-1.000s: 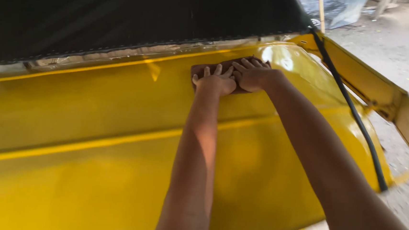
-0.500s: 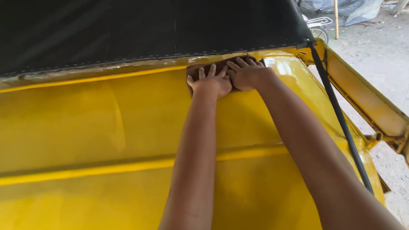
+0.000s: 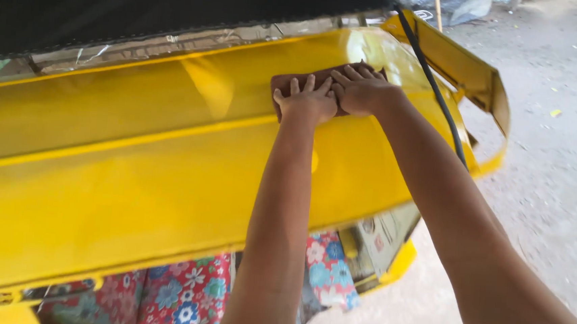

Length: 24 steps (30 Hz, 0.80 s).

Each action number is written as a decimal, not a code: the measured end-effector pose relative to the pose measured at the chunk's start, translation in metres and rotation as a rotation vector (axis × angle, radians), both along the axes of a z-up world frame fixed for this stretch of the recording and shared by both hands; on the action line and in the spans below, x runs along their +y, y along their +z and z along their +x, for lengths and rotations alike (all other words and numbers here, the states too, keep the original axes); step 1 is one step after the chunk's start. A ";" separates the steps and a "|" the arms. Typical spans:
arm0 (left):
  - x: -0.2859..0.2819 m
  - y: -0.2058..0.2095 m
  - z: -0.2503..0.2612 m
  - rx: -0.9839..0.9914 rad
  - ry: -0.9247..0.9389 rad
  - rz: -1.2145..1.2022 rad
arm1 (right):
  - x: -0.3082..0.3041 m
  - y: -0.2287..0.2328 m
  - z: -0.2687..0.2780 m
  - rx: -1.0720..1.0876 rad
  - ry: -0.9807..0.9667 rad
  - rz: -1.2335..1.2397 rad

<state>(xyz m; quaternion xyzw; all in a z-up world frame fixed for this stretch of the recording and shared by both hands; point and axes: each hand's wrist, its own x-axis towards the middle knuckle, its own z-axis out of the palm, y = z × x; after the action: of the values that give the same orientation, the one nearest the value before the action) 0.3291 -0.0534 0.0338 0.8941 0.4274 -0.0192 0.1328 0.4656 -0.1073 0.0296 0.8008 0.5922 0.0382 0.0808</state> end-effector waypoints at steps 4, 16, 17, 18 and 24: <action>-0.044 -0.015 -0.023 -0.036 -0.052 0.125 | -0.054 -0.023 -0.028 0.030 -0.032 0.234; -0.134 -0.085 -0.064 -0.286 -0.172 0.451 | -0.167 -0.083 -0.070 -0.033 0.125 0.843; -0.139 -0.089 -0.065 -0.333 -0.170 0.474 | -0.171 -0.085 -0.071 -0.020 0.151 0.893; -0.142 -0.093 -0.064 -0.382 -0.161 0.497 | -0.173 -0.086 -0.070 -0.009 0.185 0.940; -0.159 -0.099 -0.062 -0.536 -0.118 0.669 | -0.169 -0.087 -0.060 0.069 0.311 1.011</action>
<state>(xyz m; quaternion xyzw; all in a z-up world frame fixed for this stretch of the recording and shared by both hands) 0.2669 -0.2128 -0.0657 0.8842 0.3086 0.3457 -0.0596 0.4052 -0.2765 -0.0573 0.6434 0.6140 0.3040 -0.3414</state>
